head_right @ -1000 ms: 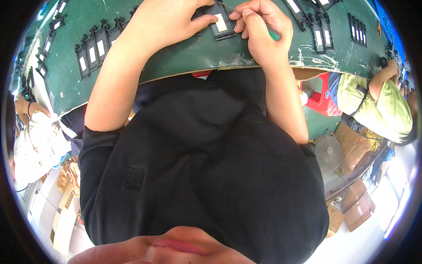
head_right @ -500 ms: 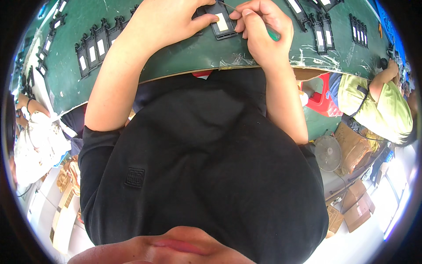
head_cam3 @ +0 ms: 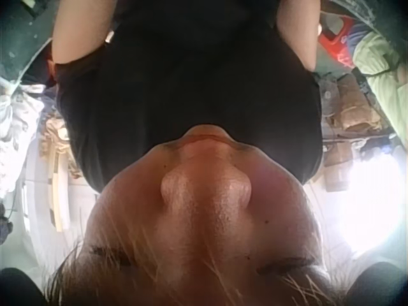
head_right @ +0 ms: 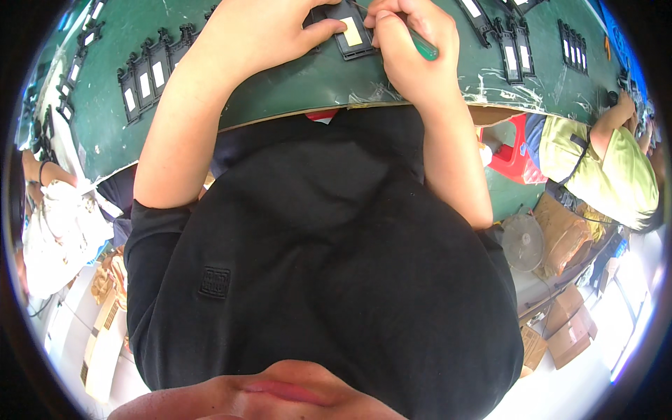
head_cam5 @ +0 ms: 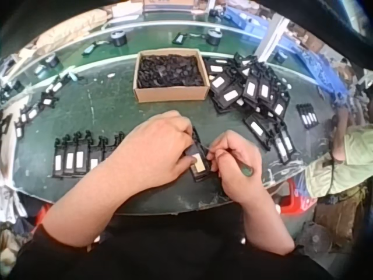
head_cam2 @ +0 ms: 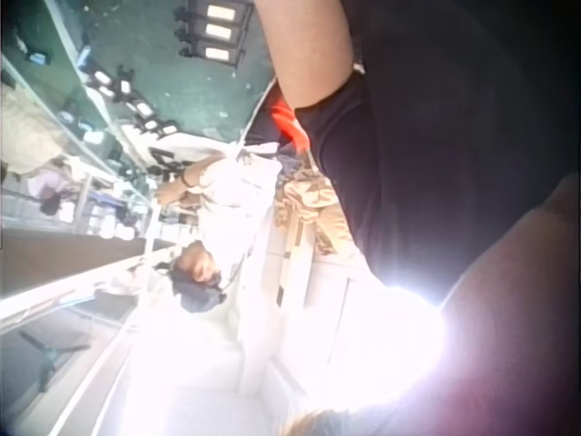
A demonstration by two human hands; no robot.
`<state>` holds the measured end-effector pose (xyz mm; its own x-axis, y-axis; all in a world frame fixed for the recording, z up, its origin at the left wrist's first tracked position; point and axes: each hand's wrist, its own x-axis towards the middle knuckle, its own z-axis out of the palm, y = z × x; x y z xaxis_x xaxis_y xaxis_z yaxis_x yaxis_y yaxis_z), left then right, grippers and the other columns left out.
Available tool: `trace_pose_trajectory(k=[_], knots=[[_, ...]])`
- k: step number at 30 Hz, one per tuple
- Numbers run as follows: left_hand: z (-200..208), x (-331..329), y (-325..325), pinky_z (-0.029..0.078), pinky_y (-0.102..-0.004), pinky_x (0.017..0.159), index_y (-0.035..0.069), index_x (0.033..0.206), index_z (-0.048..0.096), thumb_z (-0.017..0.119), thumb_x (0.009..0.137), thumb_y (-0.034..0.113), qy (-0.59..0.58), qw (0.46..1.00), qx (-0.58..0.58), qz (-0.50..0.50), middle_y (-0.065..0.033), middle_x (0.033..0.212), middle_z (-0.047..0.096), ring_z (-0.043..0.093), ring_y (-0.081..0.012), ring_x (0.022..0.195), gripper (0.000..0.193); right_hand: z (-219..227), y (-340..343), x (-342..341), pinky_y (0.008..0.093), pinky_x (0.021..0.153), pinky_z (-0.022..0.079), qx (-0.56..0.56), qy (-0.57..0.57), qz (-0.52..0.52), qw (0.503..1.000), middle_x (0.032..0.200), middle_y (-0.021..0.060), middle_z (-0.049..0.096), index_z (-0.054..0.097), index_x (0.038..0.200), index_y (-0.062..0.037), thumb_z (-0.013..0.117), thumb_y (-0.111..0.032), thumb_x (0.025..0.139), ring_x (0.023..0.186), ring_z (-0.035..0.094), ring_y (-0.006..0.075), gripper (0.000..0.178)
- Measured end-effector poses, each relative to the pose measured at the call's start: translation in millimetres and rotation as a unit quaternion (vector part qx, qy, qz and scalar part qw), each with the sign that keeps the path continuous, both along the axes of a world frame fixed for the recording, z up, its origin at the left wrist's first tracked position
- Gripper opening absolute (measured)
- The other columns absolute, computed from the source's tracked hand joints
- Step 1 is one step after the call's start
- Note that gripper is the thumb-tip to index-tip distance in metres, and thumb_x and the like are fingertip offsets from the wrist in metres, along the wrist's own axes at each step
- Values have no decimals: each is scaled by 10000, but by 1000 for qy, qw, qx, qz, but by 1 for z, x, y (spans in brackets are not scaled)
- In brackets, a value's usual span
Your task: The recorder is assembling small electronic components into plastic housings on a factory assembly line.
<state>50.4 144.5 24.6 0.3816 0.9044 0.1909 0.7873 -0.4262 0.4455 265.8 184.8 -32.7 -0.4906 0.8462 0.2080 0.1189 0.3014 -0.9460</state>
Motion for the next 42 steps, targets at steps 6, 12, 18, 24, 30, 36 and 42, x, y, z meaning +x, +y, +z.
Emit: trace_pose_trajectory(k=[6, 12, 18, 24, 30, 36, 42], knots=[[-5, -3, 1, 519, -418, 936, -7, 833, 741, 746, 806, 197, -3, 1000, 20, -10, -148, 973, 683, 631, -334, 1011, 206, -5, 4, 3, 216, 592, 434, -30, 32, 5, 999, 965, 99, 692, 645, 955, 28, 483, 46, 972, 706, 595, 90, 164], [4, 1, -1, 518, -463, 874, -5, 920, 593, 779, 786, 156, -3, 1000, -10, 17, -211, 939, 646, 636, -401, 962, 280, 0, -1, 2, 209, 628, 446, 14, -2, 43, 999, 999, 78, 722, 671, 992, 26, 527, 25, 987, 745, 594, 75, 144], [-13, -4, 1, 516, -486, 829, 3, 988, 503, 795, 782, 138, -31, 999, -3, 37, -233, 907, 615, 633, -439, 938, 381, 2, 0, -1, 208, 632, 445, 19, -12, 39, 999, 988, 62, 733, 682, 1009, 27, 540, 11, 999, 749, 583, 62, 144], [6, 2, -1, 516, -484, 835, 1, 974, 519, 791, 783, 141, -27, 998, -31, 40, -229, 907, 617, 633, -435, 941, 360, 0, -1, 1, 206, 640, 443, 24, -15, 40, 999, 994, 66, 732, 680, 1019, 34, 538, 17, 999, 749, 574, 61, 144], [5, 2, 0, 515, -483, 839, -1, 949, 534, 781, 793, 149, -27, 999, -26, 39, -227, 904, 622, 633, -427, 952, 328, 2, 1, -1, 213, 644, 449, -28, -5, 47, 999, 990, 66, 729, 668, 995, 30, 517, -18, 999, 755, 571, 63, 159], [2, 2, 1, 514, -484, 837, 4, 944, 549, 773, 791, 151, -28, 999, -8, 35, -225, 899, 624, 633, -422, 949, 309, 19, 5, -15, 241, 539, 443, -33, -15, 44, 998, 739, 66, 649, 626, 853, 12, 478, -62, 944, 586, 559, 101, 189], [2, 2, -1, 514, -484, 834, 9, 947, 557, 775, 779, 149, -27, 999, 1, 33, -219, 901, 626, 633, -418, 942, 309, 40, 17, -16, 274, 513, 409, -9, -68, 111, 992, 640, 65, 597, 617, 779, 20, 452, -37, 906, 543, 543, 118, 216]])
